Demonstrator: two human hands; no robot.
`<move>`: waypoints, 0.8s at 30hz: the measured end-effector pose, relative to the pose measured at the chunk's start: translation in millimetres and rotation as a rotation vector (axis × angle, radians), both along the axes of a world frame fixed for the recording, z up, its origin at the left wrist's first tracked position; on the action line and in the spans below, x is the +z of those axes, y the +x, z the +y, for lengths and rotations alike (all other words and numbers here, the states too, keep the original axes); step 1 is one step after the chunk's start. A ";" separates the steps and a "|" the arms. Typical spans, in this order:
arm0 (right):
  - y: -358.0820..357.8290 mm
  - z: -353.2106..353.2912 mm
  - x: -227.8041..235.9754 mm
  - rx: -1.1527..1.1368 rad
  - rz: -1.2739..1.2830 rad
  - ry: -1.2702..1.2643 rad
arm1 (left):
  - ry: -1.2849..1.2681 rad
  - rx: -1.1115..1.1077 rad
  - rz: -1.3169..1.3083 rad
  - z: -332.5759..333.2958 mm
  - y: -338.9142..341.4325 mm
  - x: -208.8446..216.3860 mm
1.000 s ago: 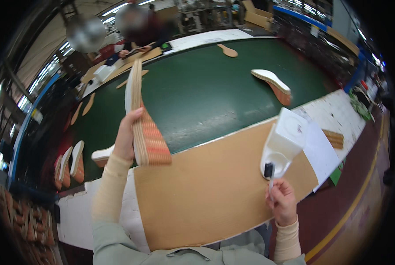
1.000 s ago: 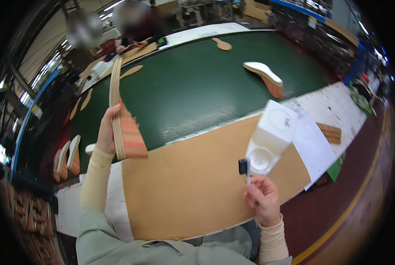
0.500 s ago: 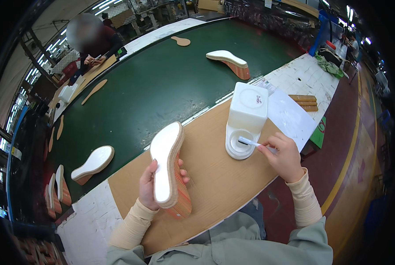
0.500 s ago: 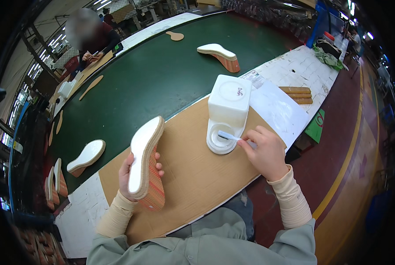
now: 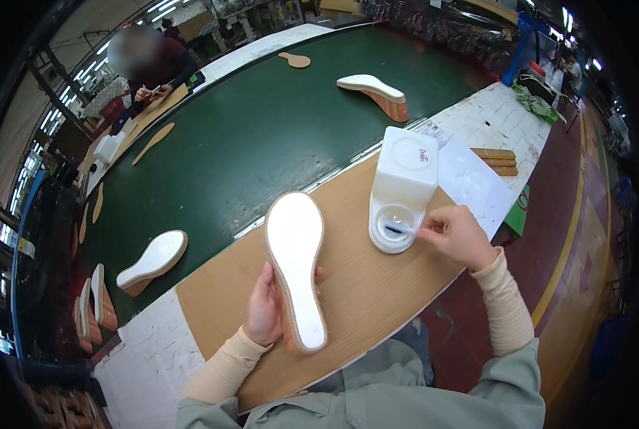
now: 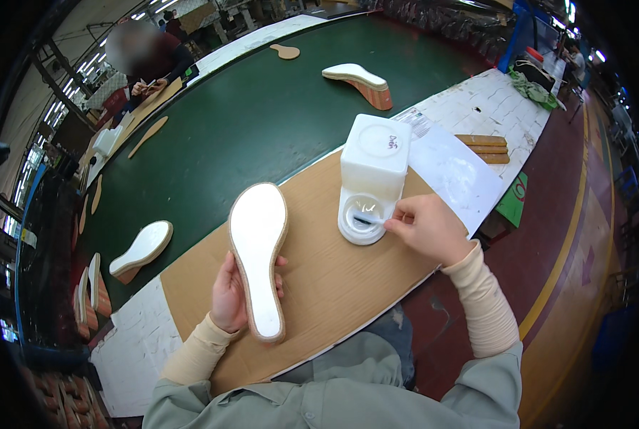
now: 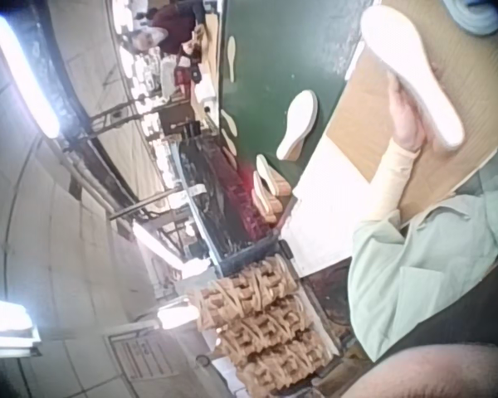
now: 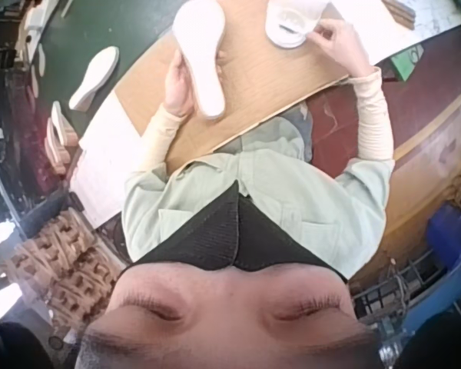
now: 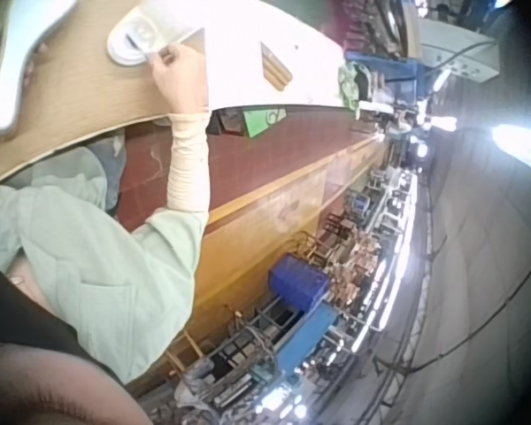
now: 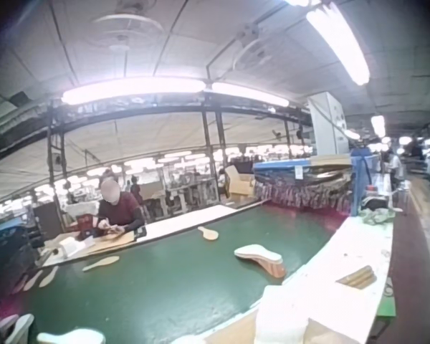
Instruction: The person applies white paint to the bottom of shoe insoles using a brush. They repeatedly dip the brush into a container and cover the insole surface, then place the finished insole on the table and pick up another to continue.
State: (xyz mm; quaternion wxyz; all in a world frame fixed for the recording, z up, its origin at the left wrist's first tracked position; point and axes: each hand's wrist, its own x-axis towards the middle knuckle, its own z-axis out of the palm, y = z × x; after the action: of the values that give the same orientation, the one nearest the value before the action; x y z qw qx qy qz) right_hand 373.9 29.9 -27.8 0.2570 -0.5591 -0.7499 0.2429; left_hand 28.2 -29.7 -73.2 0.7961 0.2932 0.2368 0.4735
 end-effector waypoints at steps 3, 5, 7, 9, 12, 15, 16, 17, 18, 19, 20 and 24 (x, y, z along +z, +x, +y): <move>7.5 10.2 11.4 0.076 0.289 -0.480 | 0.023 0.017 0.063 -2.2 -0.3 -2.8; 2.9 1.0 26.2 0.129 0.455 -0.785 | 0.020 0.036 0.124 -2.8 1.8 -4.9; -22.4 -13.5 30.0 0.189 0.595 -0.805 | 0.025 0.059 0.211 -7.0 4.3 -2.5; -53.9 -31.6 46.0 0.166 0.719 -0.790 | 0.044 0.065 0.290 -9.8 6.5 -2.2; -84.3 -44.0 43.2 0.177 0.636 -0.391 | 0.037 0.100 0.313 -15.2 5.6 -2.5; -104.1 -42.2 44.7 0.265 0.407 0.137 | 0.106 0.072 0.367 -17.2 7.8 6.0; -108.3 -41.0 45.1 0.242 0.360 0.221 | 0.142 0.049 0.390 -17.9 8.6 9.5; -112.5 -39.3 45.2 0.224 0.312 0.304 | 0.148 0.039 0.390 -19.2 8.2 10.1; -115.1 -37.9 45.3 0.205 0.265 0.387 | 0.153 0.030 0.390 -20.4 7.9 10.4; -116.6 -36.9 45.3 0.190 0.233 0.442 | 0.159 0.019 0.390 -21.4 7.7 11.0; -117.8 -36.0 44.9 0.176 0.202 0.496 | 0.157 0.028 0.394 -22.3 7.6 11.8; -114.7 -47.9 38.3 0.295 0.099 0.572 | 0.059 0.103 0.344 -23.0 7.0 20.8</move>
State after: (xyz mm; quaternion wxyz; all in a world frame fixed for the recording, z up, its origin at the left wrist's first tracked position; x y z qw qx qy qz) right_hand 259.2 -18.0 10.5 0.4019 -0.3372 -0.8472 0.0840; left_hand 35.2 -52.8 -52.4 0.7094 0.3809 0.3703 0.4632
